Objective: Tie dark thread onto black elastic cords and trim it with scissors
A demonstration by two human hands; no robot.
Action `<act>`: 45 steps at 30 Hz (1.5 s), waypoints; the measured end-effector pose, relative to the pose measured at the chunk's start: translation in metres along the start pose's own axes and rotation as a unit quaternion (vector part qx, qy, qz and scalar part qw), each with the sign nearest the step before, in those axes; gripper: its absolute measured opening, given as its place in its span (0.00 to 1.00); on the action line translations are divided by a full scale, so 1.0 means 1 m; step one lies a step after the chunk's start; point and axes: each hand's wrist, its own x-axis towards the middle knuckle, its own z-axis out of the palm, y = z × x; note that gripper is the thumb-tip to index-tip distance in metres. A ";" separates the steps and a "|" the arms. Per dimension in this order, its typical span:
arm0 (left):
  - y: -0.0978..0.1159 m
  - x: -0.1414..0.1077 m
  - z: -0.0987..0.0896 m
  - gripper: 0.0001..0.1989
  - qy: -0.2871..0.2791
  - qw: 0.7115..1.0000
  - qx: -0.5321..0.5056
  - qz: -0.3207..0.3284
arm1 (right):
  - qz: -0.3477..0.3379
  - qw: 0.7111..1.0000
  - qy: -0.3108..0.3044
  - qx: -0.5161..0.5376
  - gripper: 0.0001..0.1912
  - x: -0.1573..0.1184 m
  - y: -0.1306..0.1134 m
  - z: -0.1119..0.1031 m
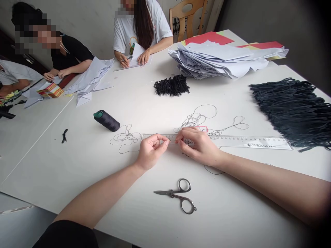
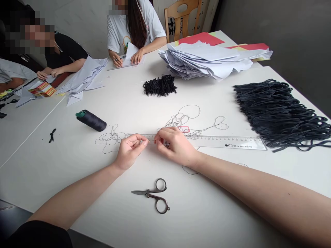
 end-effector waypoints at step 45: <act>0.055 -0.020 -0.006 0.22 -0.077 0.985 0.150 -0.040 | 0.008 0.995 -0.039 0.090 0.04 -0.005 -0.009 -0.001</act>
